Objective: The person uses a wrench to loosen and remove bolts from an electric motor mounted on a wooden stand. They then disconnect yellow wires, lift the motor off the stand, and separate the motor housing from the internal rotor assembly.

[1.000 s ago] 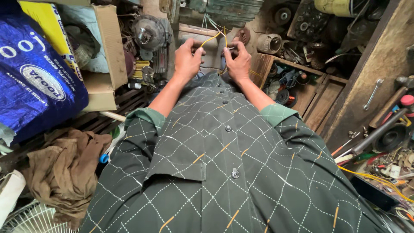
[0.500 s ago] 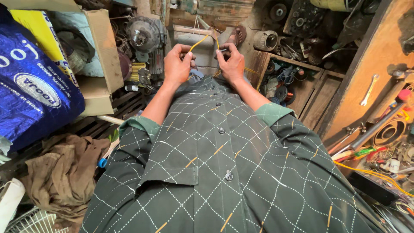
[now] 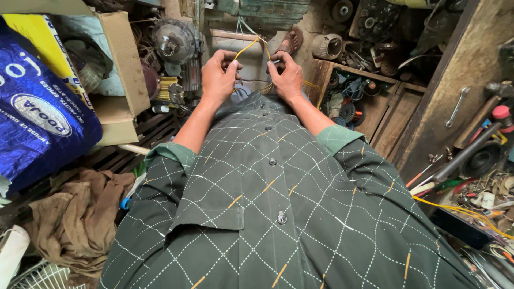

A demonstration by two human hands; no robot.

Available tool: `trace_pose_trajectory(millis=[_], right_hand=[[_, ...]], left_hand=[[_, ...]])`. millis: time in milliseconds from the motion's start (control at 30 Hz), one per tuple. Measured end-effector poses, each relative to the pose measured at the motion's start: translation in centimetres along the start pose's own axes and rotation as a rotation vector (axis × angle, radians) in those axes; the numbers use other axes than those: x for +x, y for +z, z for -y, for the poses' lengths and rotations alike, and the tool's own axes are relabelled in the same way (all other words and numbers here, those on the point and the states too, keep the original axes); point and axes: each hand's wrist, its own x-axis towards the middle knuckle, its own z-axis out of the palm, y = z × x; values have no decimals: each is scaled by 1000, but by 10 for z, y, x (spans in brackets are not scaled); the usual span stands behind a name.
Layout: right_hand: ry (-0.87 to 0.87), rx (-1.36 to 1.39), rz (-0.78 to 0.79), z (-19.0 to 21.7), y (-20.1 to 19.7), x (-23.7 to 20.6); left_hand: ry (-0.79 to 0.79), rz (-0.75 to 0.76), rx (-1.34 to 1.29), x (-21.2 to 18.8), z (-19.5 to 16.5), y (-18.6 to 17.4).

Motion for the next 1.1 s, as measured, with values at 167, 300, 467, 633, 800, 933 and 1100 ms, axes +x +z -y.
trace_pose_trajectory(millis=[167,300,467,633,800,933,1100], right_hand=[[12,-50,-4,0,1,-5],[-105,75,-80,-13,-16,-9],[26,180,-371,-39,-72,24],[-98,-200,-423,-43,-90,84],[-94,-339,-379,-33,-88,105],[-80,-349,-409,-29,-88,105],[-41,-378,-344,-25,-86,107]], left_hand=[[-53,-19,-80,-3,10,-3],[-20,-21,-67,-6,17,-3],[37,10,-106,-6,17,0],[-25,-19,-20,-10,8,-3],[-69,-33,82,-10,-5,-7],[-90,-57,136,-11,-5,-8],[-43,-33,28,-7,10,-10]])
